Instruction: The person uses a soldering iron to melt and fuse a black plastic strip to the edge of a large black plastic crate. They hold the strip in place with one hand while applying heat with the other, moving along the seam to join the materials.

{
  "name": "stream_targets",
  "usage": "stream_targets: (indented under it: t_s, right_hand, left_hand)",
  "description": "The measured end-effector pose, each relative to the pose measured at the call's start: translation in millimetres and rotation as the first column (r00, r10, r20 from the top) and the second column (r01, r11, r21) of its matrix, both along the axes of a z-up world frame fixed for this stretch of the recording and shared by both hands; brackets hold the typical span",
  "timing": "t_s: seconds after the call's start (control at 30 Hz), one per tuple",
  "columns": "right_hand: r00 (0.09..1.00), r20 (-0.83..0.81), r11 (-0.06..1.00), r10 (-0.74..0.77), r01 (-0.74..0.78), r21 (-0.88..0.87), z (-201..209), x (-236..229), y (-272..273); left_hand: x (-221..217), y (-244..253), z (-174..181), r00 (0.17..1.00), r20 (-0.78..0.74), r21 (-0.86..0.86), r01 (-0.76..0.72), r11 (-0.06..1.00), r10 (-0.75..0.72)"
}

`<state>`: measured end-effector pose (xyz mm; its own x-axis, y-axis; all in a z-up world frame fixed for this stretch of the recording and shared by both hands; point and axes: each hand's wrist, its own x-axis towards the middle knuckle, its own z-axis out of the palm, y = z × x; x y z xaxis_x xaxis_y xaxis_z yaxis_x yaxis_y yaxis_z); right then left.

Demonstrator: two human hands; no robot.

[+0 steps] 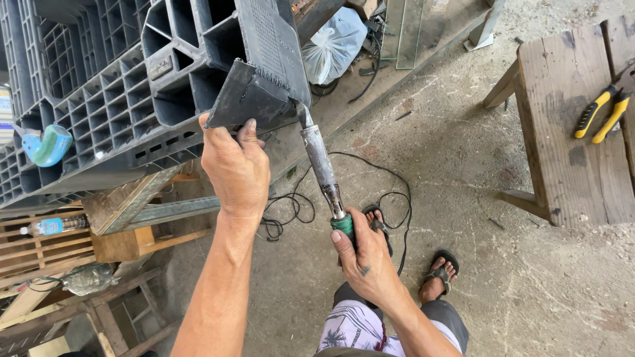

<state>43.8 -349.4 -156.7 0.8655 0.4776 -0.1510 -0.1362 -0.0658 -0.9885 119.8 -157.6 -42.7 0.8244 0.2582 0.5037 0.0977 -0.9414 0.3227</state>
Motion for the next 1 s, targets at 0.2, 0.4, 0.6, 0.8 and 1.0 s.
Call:
stream_targets:
  t_s: [0.2, 0.4, 0.6, 0.8, 1.0]
  right_hand:
    - [0.988, 0.141, 0.998, -0.064, 0.067, -0.015, 8.1, -0.7, -0.3]
    - [0.997, 0.07, 0.997, -0.033, 0.037, -0.07, 24.0, 5.7, -10.3]
    - [0.999, 0.034, 0.992, -0.017, 0.021, -0.125, 37.4, 9.8, -13.1]
    - [0.999, 0.04, 0.991, -0.01, 0.015, -0.13, 42.1, 11.0, -15.2]
    - [0.999, 0.041, 0.991, -0.008, 0.014, -0.13, 45.7, 11.1, -16.8]
  left_hand:
    - [0.3, -1.0, 4.0, 1.0, -0.011, -0.021, 0.009, 1.0, -0.009]
    - [0.9, 0.5, 1.8, 1.0, 0.019, 0.055, 0.011, 0.998, -0.012]
    - [0.2, 2.2, 0.0, 1.0, 0.017, 0.069, 0.007, 0.998, -0.008]
    - [-0.3, 2.2, 0.1, 1.0, -0.004, 0.137, -0.01, 0.991, 0.01]
    - [1.3, 1.4, 3.1, 1.0, -0.003, 0.166, 0.022, 0.986, -0.022]
